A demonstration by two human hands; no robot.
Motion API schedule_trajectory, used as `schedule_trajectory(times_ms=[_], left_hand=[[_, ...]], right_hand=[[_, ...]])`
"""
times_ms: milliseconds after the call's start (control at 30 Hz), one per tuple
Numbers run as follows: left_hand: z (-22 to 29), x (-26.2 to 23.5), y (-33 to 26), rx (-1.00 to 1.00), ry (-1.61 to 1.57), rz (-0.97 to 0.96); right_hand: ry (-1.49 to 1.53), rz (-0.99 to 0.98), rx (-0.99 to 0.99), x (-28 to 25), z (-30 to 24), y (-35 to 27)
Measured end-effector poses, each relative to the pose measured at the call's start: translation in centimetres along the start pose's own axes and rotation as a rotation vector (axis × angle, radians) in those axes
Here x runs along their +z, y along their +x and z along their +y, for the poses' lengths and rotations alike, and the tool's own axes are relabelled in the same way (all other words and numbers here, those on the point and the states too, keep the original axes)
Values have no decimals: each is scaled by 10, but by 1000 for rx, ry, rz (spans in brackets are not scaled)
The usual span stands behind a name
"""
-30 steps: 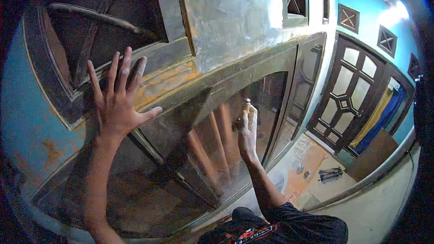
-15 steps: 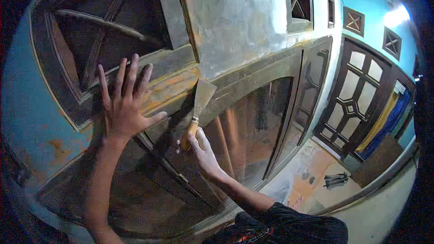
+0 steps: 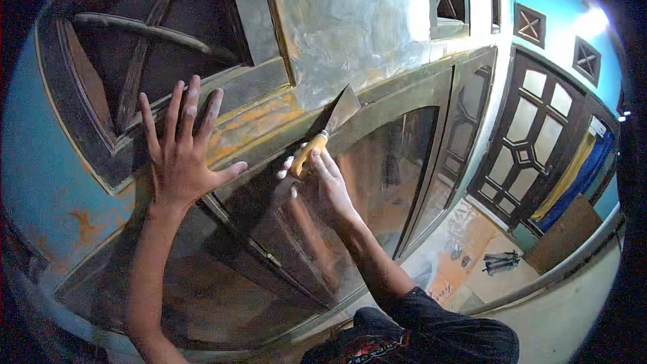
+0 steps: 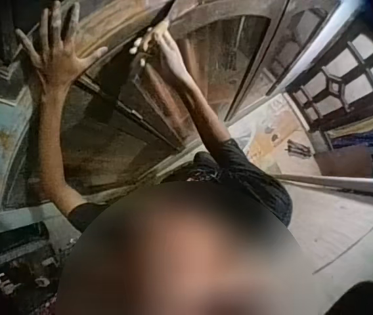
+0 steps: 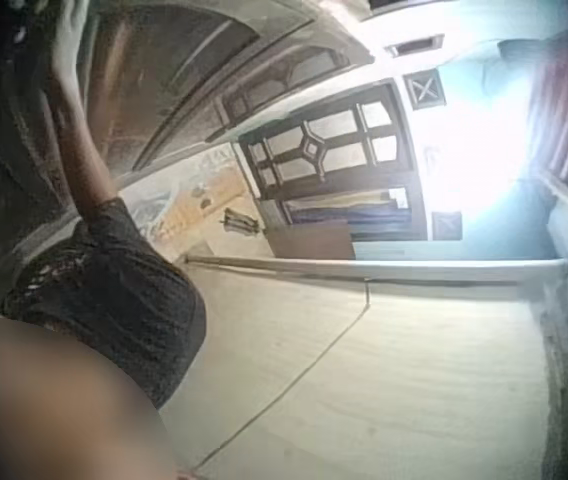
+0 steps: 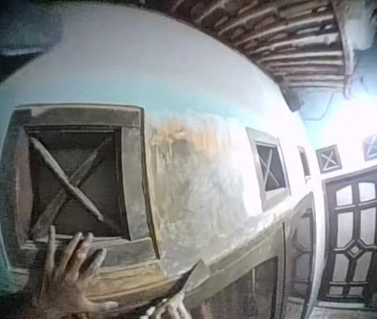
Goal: The person scrapes and smooths a wall surface with a putty knife.
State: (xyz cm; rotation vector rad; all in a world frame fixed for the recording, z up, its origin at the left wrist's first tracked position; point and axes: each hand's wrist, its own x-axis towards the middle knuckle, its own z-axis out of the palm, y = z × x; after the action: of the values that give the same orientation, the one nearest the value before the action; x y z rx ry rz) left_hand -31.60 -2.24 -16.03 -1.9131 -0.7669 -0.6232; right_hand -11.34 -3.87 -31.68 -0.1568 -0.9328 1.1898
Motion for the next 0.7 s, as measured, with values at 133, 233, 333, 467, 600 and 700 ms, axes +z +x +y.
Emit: schedule_trajectory(times_ms=[133,233,333,467,600,700], left_hand=[[3,2,2,0,14,8],[0,2,-3,-19,12,-18],[0,-1,-3,-13,3,-3],[-1,4,-5,-18,-14,8],[2,1,0,-10,-22,29],[1,-2,-3,-11,-25,39]], right_hand=[[-314,10,-120,-37,47,-8],[-136,38,-81,-10,0,-1],[-276,61,-36,-9,-15,-4],[-487,92,-28,-5,9,-17],[-332,161,-144,-33,-13,12],[-288,266,-144,-45,-3,-6]])
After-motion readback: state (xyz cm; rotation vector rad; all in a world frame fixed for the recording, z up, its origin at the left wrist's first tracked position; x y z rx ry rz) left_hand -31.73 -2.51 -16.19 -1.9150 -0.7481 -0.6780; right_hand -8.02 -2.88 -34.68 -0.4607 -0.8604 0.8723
